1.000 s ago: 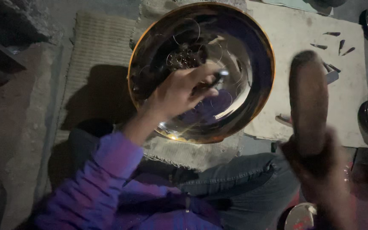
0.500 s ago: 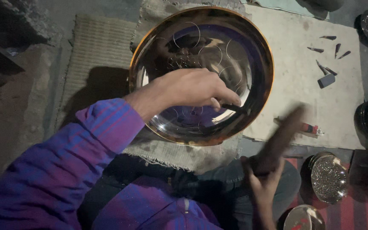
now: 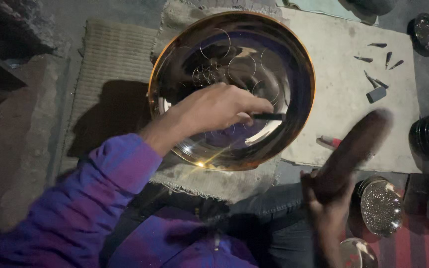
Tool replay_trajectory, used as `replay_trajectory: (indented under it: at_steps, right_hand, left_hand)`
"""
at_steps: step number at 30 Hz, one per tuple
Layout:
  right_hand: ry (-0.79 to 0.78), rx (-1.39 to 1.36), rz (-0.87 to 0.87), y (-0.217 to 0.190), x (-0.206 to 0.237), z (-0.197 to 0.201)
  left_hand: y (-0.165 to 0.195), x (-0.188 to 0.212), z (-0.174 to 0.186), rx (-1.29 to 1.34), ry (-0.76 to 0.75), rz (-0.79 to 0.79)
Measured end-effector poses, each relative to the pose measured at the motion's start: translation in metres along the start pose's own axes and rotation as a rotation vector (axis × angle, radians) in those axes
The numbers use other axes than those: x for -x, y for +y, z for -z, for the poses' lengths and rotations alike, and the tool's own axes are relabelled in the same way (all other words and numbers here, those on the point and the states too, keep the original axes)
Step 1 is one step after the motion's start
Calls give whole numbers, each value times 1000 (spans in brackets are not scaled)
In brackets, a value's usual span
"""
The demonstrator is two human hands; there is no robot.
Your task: The person holds a small metal piece inside a large metal bowl and repeatedly strikes it with a hammer. The person adjusts the metal piece occasionally while continuing to hammer it.
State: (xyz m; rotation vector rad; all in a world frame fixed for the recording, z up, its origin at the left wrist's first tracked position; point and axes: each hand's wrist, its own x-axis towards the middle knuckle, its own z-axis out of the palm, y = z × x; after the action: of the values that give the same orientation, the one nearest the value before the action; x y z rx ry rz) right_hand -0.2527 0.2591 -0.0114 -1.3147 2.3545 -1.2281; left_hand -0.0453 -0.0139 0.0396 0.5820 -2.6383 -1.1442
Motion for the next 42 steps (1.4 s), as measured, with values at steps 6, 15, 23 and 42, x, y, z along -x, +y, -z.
replay_trajectory:
  at_steps: [6,15,23,42]
  right_hand:
    - [-154,218,276,-60,-52,36]
    - [-376,977,470,-134,-109,61]
    - [-339,596,706,-172,-126,56]
    - [-579,1398,751,-218,-116,43]
  left_hand:
    - [-31,4,-36,-88,343,-166]
    - [-36,33,-71,186,697,-96]
    - [-23,46,-99,276,1031,-65]
    - [-21,52,-119,248,1140,128]
